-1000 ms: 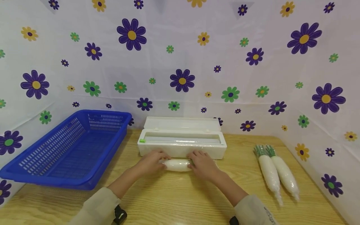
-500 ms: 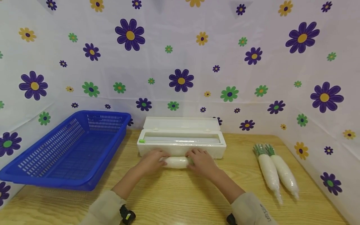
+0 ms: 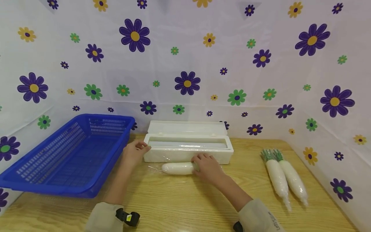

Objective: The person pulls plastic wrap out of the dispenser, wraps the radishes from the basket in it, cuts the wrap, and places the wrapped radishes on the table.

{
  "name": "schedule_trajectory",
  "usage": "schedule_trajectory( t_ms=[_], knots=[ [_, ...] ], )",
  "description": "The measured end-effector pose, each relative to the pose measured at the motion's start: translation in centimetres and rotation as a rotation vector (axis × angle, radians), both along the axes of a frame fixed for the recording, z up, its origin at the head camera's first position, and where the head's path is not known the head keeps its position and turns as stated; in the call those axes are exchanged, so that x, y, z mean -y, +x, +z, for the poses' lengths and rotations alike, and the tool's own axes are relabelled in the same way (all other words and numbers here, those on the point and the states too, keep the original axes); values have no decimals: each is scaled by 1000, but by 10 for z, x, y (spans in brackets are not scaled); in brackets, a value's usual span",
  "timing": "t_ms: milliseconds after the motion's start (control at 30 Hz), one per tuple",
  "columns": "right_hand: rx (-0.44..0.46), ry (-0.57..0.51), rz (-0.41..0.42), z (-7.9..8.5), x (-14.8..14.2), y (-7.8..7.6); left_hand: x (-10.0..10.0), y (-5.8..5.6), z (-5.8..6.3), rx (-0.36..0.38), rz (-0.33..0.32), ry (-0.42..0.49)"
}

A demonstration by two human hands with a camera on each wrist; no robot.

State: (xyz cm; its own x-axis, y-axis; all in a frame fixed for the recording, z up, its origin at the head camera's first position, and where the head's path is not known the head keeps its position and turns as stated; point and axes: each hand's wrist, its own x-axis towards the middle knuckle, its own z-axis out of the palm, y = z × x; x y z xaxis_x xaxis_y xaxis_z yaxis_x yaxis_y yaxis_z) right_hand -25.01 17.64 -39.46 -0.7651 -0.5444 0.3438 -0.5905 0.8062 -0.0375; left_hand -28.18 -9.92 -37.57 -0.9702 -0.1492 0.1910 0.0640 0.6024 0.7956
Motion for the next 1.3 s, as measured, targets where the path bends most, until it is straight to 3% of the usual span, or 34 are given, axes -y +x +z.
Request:
schedule_trajectory(
  t_ms=[100,300,533,733,1000,1300],
  knots=[
    [-1,6,0,0,1,0,12,-1,-4,83,37,13],
    [3,27,-8,1,4,1,16,0,-14,136,4,26],
    [16,14,-12,1,7,4,10,-2,-21,128,-17,150],
    [-24,-9,15,3,9,4,5,0,-21,123,36,123],
    [27,-26,-4,7,14,1,2,-2,-21,111,13,223],
    [64,-39,2,15,23,-5,4,0,-24,106,13,201]
  ],
)
